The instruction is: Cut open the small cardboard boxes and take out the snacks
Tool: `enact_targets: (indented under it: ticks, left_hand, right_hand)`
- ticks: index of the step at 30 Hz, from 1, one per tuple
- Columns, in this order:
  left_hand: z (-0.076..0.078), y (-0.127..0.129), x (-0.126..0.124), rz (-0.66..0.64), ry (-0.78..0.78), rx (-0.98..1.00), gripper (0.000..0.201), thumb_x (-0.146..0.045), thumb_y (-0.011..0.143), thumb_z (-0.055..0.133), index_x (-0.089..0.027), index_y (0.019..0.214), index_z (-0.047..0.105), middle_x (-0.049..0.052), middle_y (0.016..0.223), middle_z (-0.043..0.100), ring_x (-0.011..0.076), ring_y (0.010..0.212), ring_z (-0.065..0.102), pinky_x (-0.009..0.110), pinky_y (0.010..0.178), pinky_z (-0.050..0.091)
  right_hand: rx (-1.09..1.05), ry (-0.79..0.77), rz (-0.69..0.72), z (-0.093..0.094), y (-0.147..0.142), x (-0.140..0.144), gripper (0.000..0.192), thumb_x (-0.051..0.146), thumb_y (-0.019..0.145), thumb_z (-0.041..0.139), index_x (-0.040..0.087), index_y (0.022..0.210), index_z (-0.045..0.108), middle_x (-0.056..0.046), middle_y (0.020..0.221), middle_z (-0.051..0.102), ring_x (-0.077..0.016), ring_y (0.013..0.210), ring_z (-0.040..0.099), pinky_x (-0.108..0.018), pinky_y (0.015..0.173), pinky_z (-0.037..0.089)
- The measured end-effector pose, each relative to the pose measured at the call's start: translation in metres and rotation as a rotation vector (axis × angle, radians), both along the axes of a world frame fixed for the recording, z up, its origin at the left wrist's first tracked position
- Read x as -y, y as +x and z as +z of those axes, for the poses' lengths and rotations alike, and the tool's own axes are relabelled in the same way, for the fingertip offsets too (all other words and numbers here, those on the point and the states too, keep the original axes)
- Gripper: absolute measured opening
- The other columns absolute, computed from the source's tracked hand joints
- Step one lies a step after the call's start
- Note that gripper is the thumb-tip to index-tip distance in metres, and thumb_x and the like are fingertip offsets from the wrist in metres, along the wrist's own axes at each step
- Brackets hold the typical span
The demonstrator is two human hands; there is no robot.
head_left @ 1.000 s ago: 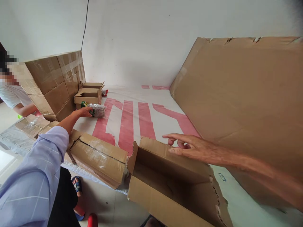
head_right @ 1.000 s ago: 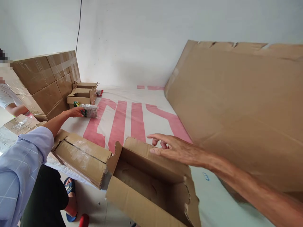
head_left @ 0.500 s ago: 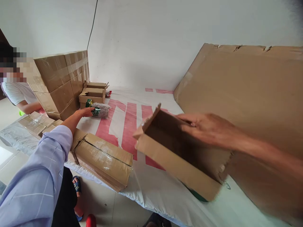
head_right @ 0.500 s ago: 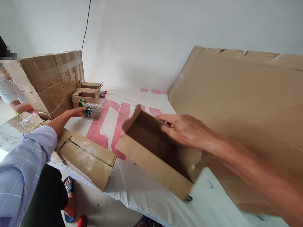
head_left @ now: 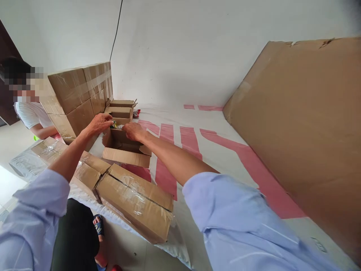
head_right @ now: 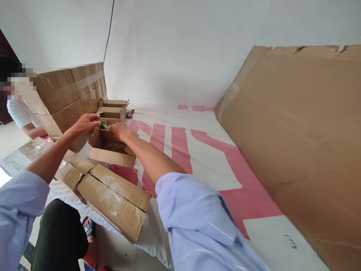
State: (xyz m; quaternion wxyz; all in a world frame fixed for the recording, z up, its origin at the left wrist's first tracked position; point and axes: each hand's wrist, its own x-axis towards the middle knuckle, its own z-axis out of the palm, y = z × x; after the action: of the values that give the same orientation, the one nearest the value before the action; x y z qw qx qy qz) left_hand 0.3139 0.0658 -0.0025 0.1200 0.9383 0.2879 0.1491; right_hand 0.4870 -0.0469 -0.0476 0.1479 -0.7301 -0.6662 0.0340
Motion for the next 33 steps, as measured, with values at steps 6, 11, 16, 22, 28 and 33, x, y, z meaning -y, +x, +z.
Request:
enact_targets:
  ticks: [6, 11, 16, 22, 28, 33]
  left_hand:
    - [-0.026, -0.002, 0.069, -0.213, 0.186, -0.464, 0.066, -0.054, 0.078, 0.084, -0.027, 0.136, 0.068, 0.012, 0.140, 0.071, 0.0383, 0.128, 0.065, 0.048, 0.106, 0.049]
    - [-0.068, 0.027, 0.074, -0.044, 0.341, -0.597, 0.064, -0.041, 0.083, 0.086, -0.017, 0.137, 0.062, 0.023, 0.129, 0.073, 0.0442, 0.124, 0.067, 0.059, 0.109, 0.041]
    - [-0.070, 0.033, 0.045, 0.110, 0.357, -0.516, 0.057, -0.036, 0.089, 0.080, -0.015, 0.139, 0.062, 0.027, 0.132, 0.070, 0.0476, 0.128, 0.064, 0.061, 0.109, 0.040]
    - [-0.063, 0.034, 0.013, 0.216, 0.368, -0.547, 0.057, -0.029, 0.085, 0.078, -0.015, 0.137, 0.059, 0.027, 0.138, 0.066, 0.0431, 0.132, 0.060, 0.051, 0.103, 0.050]
    - [-0.066, 0.067, -0.015, 0.253, 0.382, -0.561, 0.061, -0.024, 0.083, 0.078, -0.015, 0.138, 0.054, 0.026, 0.141, 0.064, 0.0399, 0.135, 0.057, 0.049, 0.108, 0.046]
    - [-0.073, 0.106, -0.040, 0.297, 0.378, -0.521, 0.064, -0.024, 0.083, 0.077, -0.012, 0.141, 0.052, 0.026, 0.143, 0.062, 0.0394, 0.136, 0.054, 0.048, 0.110, 0.043]
  right_hand:
    - [-0.046, 0.121, -0.018, 0.009, 0.001, -0.012, 0.034, 0.021, 0.100, 0.059, 0.008, 0.128, 0.074, -0.021, 0.136, 0.073, -0.0323, 0.129, 0.065, -0.041, 0.111, 0.047]
    - [-0.162, 0.341, -0.094, 0.008, 0.030, 0.078, 0.041, 0.025, 0.100, 0.053, 0.011, 0.135, 0.069, -0.019, 0.135, 0.072, -0.0307, 0.125, 0.066, -0.043, 0.110, 0.050]
    - [-0.369, 0.587, -0.248, -0.045, 0.045, 0.240, 0.032, 0.041, 0.100, 0.054, 0.024, 0.120, 0.073, -0.009, 0.112, 0.077, -0.0275, 0.106, 0.073, -0.044, 0.097, 0.059]
    - [-0.433, 0.581, -0.473, -0.146, 0.029, 0.347, 0.023, 0.044, 0.100, 0.057, 0.027, 0.104, 0.072, -0.005, 0.096, 0.079, -0.0265, 0.088, 0.078, -0.041, 0.081, 0.065]
    - [-0.351, 0.656, -0.320, -0.195, 0.029, 0.341, 0.022, 0.038, 0.100, 0.060, 0.026, 0.105, 0.077, -0.008, 0.097, 0.082, -0.0305, 0.087, 0.080, -0.048, 0.081, 0.069]
    - [-0.309, 0.644, -0.280, -0.206, 0.031, 0.340, 0.024, 0.032, 0.101, 0.059, 0.035, 0.113, 0.080, -0.006, 0.100, 0.083, -0.0313, 0.092, 0.081, -0.049, 0.084, 0.069]
